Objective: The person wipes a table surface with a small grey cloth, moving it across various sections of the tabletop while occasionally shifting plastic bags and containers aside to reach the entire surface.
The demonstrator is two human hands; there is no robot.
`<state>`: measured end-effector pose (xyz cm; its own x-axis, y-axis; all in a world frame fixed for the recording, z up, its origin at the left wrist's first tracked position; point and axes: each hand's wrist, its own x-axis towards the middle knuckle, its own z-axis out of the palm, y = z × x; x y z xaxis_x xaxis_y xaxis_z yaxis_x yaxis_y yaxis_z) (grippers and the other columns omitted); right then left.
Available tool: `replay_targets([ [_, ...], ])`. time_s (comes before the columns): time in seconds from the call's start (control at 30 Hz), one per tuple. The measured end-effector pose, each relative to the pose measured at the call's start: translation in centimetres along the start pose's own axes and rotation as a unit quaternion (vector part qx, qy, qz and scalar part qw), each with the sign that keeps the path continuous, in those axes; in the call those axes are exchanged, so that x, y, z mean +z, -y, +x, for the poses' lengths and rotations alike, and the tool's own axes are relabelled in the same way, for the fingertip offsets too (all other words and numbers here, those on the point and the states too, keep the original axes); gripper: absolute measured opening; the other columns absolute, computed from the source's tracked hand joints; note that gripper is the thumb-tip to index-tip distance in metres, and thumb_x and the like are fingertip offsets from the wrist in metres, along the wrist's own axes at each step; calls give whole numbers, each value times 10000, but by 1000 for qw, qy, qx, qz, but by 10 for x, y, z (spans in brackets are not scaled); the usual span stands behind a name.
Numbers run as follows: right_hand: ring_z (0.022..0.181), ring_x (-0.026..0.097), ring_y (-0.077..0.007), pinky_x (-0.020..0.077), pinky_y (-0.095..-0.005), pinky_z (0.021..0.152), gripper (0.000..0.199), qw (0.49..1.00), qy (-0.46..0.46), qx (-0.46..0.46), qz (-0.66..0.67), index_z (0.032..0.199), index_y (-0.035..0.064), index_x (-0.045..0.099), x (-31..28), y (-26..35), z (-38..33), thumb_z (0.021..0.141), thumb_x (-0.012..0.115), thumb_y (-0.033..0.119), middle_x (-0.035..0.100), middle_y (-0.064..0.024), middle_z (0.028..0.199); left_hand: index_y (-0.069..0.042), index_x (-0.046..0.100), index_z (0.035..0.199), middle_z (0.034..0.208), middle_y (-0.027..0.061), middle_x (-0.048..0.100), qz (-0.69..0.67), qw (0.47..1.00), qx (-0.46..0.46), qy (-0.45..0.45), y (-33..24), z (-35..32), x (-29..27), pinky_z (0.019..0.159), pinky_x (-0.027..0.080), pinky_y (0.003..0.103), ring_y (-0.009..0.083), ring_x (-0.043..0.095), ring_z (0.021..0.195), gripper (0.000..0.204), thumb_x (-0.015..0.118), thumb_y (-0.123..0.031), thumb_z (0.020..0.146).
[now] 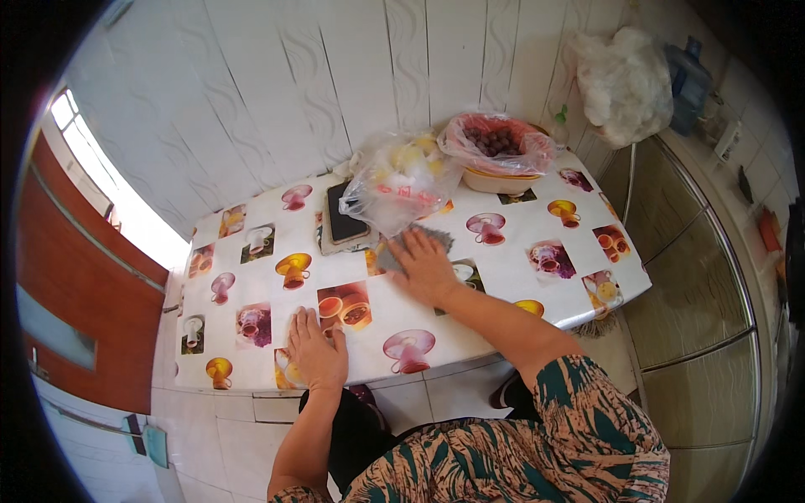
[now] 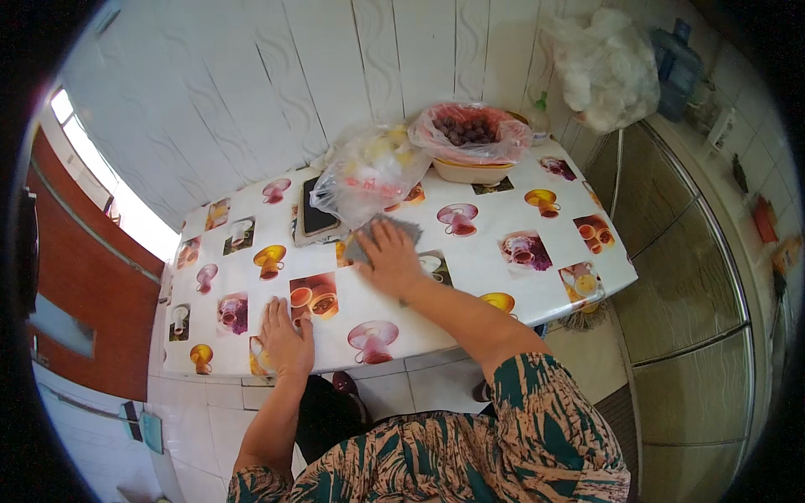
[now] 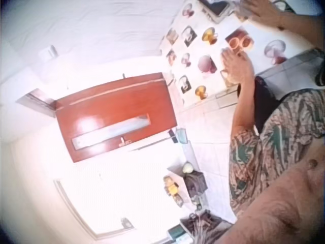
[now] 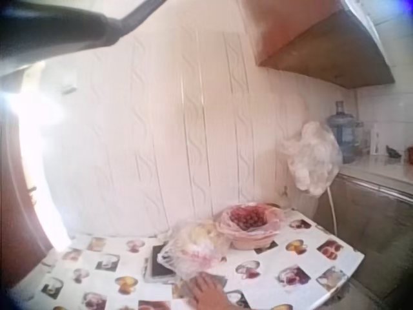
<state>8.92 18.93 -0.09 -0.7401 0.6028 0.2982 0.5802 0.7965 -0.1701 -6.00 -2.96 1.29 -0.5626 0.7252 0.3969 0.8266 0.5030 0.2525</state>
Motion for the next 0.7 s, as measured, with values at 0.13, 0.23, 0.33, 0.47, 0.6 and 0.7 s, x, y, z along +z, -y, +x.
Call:
replay_targets([
  [0.13, 1420, 245, -344, 204, -517, 1129, 621, 1000, 19, -12, 7, 1459, 138, 374, -14, -16, -26, 940, 440, 473, 286, -194, 1524, 30, 500, 1290, 1415, 186, 442, -10, 1000, 7, -17, 4, -1, 2, 1121, 251, 459, 344, 355, 1351, 529, 577, -301, 884],
  [0.23, 1397, 295, -338, 247, -487, 1124, 574, 993, -31, 78, -82, 1419, 135, 428, -28, -88, -65, 920, 500, 409, 347, -182, 1485, 33, 500, 1287, 1412, 187, 444, -21, 999, 13, -29, 4, 0, 8, 1120, 254, 460, 346, 360, 1347, 525, 577, -296, 885],
  [0.33, 1400, 288, -333, 216, -530, 1123, 593, 964, -6, 245, -107, 1465, 214, 375, -63, -150, -124, 943, 443, 488, 311, -163, 1519, 35, 501, 1285, 1411, 189, 443, -30, 999, 9, -41, 7, -2, 11, 1125, 247, 463, 348, 358, 1349, 519, 579, -284, 883],
  [0.47, 1425, 241, -343, 210, -523, 1127, 633, 919, -48, 372, -123, 1481, 179, 347, -90, -170, -188, 946, 421, 511, 298, -175, 1526, 33, 500, 1286, 1415, 189, 440, -30, 998, 19, -52, 5, -2, 11, 1136, 234, 460, 351, 351, 1355, 508, 582, -260, 878],
  [0.6, 1388, 270, -415, 211, -589, 1090, 699, 921, -76, 350, -153, 1470, 119, 353, -64, -112, -190, 917, 489, 525, 323, -246, 1489, 28, 501, 1284, 1418, 186, 440, -40, 997, 35, -58, 3, -4, 15, 1143, 230, 453, 346, 349, 1360, 493, 578, -243, 880],
  [0.7, 1411, 218, -417, 192, -584, 1100, 756, 963, -53, 234, -124, 1470, 88, 333, -40, -30, -156, 897, 510, 548, 274, -254, 1508, 12, 508, 1279, 1417, 179, 446, -40, 998, 20, -48, 13, -5, 13, 1141, 234, 447, 334, 352, 1362, 477, 572, -258, 891],
])
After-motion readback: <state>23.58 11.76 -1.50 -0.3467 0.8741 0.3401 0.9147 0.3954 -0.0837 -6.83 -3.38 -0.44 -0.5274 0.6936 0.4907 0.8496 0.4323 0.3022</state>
